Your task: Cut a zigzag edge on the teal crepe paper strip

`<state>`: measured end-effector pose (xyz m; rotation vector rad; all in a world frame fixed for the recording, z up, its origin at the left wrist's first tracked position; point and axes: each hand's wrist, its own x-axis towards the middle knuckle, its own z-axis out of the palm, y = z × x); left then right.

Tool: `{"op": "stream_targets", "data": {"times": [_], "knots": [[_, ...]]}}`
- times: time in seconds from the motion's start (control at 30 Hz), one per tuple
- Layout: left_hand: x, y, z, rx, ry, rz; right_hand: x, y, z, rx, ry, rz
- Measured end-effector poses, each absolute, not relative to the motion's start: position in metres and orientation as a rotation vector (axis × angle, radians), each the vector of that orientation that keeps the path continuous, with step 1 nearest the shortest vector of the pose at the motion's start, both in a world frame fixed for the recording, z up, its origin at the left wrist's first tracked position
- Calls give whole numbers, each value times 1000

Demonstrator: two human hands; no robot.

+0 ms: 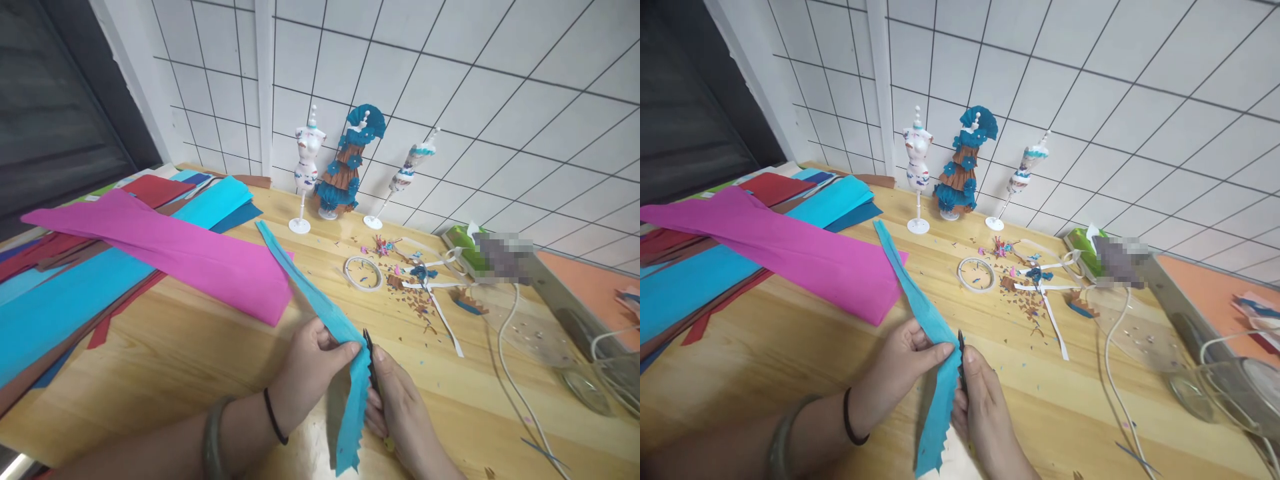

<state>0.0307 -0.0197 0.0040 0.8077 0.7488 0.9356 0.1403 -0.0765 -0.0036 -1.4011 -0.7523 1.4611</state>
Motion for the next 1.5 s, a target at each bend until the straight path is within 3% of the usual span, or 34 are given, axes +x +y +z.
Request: {"op": "stream_targets", "data": {"times": [0.57,1.5], "knots": [[10,3,13,1028,539,551,163,-78,7,-1217,-939,1837],[3,7,5,1176,496,349,166,-82,7,-1357,-1212,1798]]}}
